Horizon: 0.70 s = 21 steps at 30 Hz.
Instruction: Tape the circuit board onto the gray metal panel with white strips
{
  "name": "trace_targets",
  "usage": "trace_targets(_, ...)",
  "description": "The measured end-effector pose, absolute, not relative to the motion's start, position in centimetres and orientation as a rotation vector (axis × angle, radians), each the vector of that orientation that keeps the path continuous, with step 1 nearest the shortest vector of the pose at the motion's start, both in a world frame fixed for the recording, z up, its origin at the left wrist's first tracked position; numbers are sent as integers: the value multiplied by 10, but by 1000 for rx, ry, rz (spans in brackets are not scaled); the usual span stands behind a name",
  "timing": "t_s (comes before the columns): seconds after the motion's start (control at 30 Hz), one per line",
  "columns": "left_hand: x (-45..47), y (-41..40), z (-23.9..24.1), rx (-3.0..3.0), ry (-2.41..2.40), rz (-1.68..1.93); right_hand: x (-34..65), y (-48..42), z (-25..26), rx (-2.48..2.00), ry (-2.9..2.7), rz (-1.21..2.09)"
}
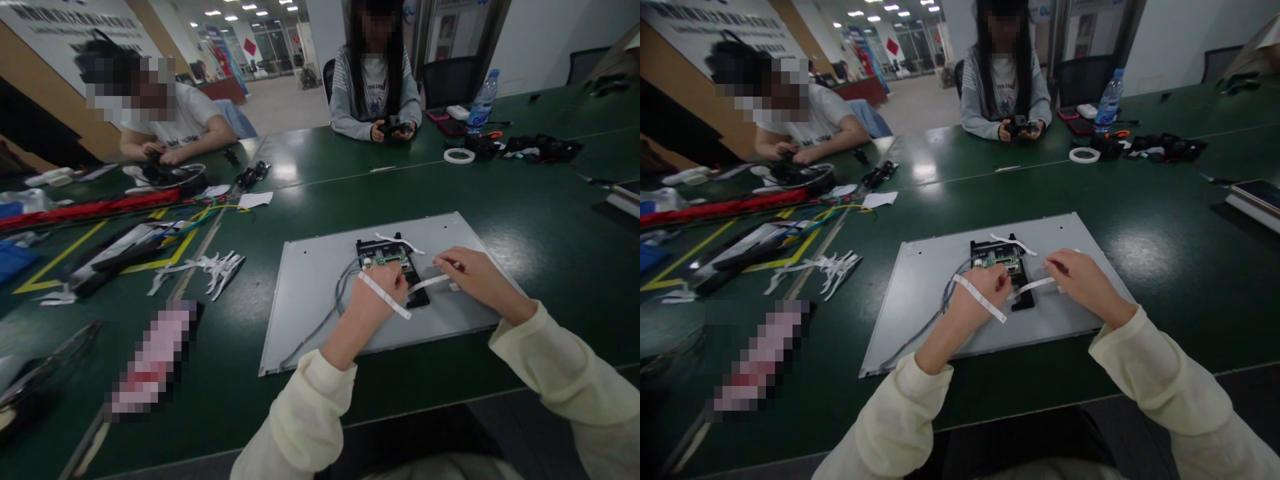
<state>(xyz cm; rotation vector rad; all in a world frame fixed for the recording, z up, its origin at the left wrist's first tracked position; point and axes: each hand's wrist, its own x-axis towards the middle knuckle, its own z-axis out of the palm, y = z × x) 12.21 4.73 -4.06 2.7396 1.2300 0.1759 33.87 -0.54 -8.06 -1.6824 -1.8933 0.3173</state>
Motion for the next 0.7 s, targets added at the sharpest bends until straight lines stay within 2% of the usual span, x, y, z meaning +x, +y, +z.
trace_targets(0.23,123,46,-41,2767,1201,176,329,-6,-77,-1595,-1983,536)
trace_targets(0.7,125,42,-44,2821,1151,137,324,-5,-91,-1509,-2079,503)
